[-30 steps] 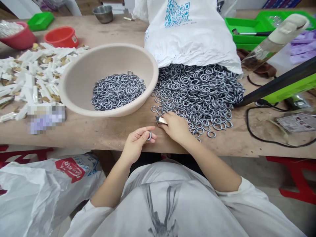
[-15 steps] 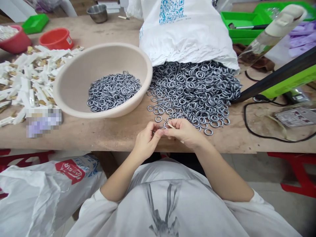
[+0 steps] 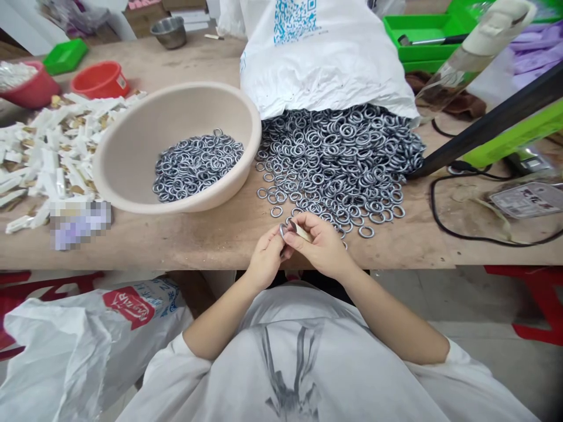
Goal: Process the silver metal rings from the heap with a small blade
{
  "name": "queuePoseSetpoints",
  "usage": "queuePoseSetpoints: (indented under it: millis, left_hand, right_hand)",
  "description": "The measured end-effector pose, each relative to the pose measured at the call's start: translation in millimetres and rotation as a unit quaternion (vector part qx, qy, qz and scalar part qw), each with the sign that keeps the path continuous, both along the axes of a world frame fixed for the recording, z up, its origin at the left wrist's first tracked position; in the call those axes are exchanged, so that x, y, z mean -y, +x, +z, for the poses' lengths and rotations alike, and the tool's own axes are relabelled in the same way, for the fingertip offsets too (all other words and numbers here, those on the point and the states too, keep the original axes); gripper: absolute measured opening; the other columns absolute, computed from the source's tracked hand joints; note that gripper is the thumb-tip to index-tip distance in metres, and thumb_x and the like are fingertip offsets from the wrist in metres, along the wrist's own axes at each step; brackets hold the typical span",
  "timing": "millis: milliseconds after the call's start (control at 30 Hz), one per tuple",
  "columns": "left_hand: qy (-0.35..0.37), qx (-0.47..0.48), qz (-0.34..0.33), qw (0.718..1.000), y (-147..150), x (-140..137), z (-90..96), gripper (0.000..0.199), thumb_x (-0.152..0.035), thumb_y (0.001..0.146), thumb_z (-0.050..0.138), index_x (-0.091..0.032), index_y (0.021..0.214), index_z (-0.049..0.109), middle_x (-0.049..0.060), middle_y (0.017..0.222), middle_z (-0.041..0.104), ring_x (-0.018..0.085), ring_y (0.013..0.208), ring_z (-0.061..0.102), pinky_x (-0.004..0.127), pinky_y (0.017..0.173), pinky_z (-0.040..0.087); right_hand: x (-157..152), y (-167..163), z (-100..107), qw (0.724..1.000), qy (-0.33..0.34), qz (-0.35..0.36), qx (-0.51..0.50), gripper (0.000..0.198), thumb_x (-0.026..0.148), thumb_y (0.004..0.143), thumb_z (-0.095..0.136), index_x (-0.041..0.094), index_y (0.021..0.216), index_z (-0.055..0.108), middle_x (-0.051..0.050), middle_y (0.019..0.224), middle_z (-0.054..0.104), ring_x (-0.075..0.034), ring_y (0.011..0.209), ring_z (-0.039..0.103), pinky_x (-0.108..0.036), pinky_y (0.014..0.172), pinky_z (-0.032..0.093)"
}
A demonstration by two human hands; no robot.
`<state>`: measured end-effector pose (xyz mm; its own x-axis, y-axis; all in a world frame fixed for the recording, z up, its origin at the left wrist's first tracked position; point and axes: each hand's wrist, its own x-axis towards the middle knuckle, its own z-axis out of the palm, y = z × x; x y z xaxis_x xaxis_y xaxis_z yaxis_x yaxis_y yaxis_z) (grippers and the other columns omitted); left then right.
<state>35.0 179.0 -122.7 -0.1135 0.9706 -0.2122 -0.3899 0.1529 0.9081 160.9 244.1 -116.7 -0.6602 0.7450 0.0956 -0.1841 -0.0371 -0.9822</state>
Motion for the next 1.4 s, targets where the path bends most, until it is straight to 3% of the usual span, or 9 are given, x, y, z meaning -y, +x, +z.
queuePoseSetpoints:
  millis: [133, 233, 367, 1000, 1167, 1233, 1267, 1333, 1400]
  left_hand:
    - [0.006, 0.021, 0.005, 1.0, -4, 1, -0.5, 0.038, -0.047, 0.09, 0.057, -0.015, 0.076, 0.041, -0.002, 0.06, 0.036, 0.007, 0.053, 0.028, 0.018, 0.048, 0.021]
    - [0.024, 0.017, 0.006, 1.0, -6, 2, 1.2, 0.04, -0.047, 0.091, 0.057, -0.015, 0.074, 0.041, -0.003, 0.059, 0.034, 0.007, 0.053, 0.026, 0.018, 0.048, 0.022]
    - [0.016, 0.013, 0.007, 1.0, -5, 3, 4.1, 0.049, -0.053, 0.086, 0.064, -0.015, 0.072, 0.037, -0.004, 0.061, 0.031, 0.006, 0.053, 0.025, 0.018, 0.048, 0.023]
    - [0.0, 0.068, -0.007, 0.998, -3, 11, -1.8, 0.046, -0.05, 0.089, 0.063, -0.017, 0.074, 0.034, -0.006, 0.058, 0.027, 0.006, 0.05, 0.02, 0.019, 0.046, 0.019]
    - [0.118, -0.065, -0.081, 0.987, -16, 22, 23.4, 0.036, -0.039, 0.102, 0.047, -0.015, 0.075, 0.042, -0.002, 0.06, 0.039, 0.007, 0.053, 0.031, 0.021, 0.052, 0.028]
    - [0.197, -0.25, 0.029, 0.947, -45, 16, 47.5, 0.03, -0.033, 0.104, 0.045, -0.015, 0.079, 0.05, 0.002, 0.07, 0.049, 0.009, 0.06, 0.042, 0.023, 0.057, 0.035]
    - [0.24, -0.356, 0.112, 0.896, -66, 9, 60.2, 0.028, -0.032, 0.103, 0.046, -0.016, 0.081, 0.053, 0.003, 0.073, 0.052, 0.01, 0.064, 0.047, 0.025, 0.062, 0.039]
    - [0.229, -0.561, 0.245, 0.757, -109, -10, 81.7, 0.023, -0.026, 0.104, 0.042, -0.016, 0.105, 0.063, 0.007, 0.088, 0.059, 0.015, 0.08, 0.056, 0.032, 0.08, 0.044]
    - [0.175, -0.719, 0.261, 0.62, -143, -30, 93.3, 0.034, -0.015, 0.097, 0.049, -0.013, 0.129, 0.06, 0.013, 0.112, 0.06, 0.024, 0.105, 0.055, 0.042, 0.097, 0.04]
  right_hand:
    - [0, 7, 5, 0.983, 0.164, -0.066, 0.053, 0.026, 0.045, 0.101, 0.063, 0.02, 0.097, 0.06, 0.001, 0.087, 0.058, -0.019, 0.074, 0.055, -0.028, 0.067, 0.04]
    - [2, 15, 13, 0.95, 0.29, -0.043, 0.105, 0.043, 0.052, 0.11, 0.049, 0.019, 0.083, 0.053, 0.003, 0.075, 0.048, -0.016, 0.065, 0.046, -0.029, 0.059, 0.029]
    - [7, 18, 17, 0.925, 0.348, -0.031, 0.148, 0.056, 0.057, 0.115, 0.039, 0.019, 0.076, 0.046, 0.003, 0.071, 0.042, -0.016, 0.062, 0.041, -0.031, 0.057, 0.024]
    - [7, 14, 13, 0.912, 0.374, -0.02, 0.165, 0.061, 0.06, 0.115, 0.038, 0.019, 0.071, 0.04, 0.004, 0.065, 0.04, -0.015, 0.056, 0.038, -0.031, 0.055, 0.021]
    - [-17, 18, 4, 0.943, 0.278, -0.125, 0.131, 0.057, 0.058, 0.113, 0.047, 0.019, 0.072, 0.046, 0.004, 0.064, 0.043, -0.015, 0.057, 0.04, -0.029, 0.053, 0.026]
    - [-24, 21, 2, 0.954, 0.237, -0.158, 0.093, 0.055, 0.058, 0.112, 0.052, 0.02, 0.072, 0.048, 0.003, 0.066, 0.044, -0.016, 0.059, 0.039, -0.028, 0.053, 0.028]
    - [-25, 23, 1, 0.957, 0.226, -0.162, 0.082, 0.055, 0.058, 0.111, 0.053, 0.02, 0.072, 0.049, 0.003, 0.067, 0.044, -0.016, 0.059, 0.039, -0.028, 0.053, 0.028]
    - [-24, 25, -2, 0.961, 0.211, -0.16, 0.075, 0.055, 0.059, 0.111, 0.054, 0.019, 0.073, 0.049, 0.003, 0.068, 0.044, -0.016, 0.059, 0.04, -0.029, 0.053, 0.028]
    - [-20, 26, -5, 0.964, 0.2, -0.156, 0.076, 0.054, 0.059, 0.111, 0.054, 0.019, 0.075, 0.051, 0.003, 0.068, 0.045, -0.016, 0.059, 0.04, -0.029, 0.053, 0.029]
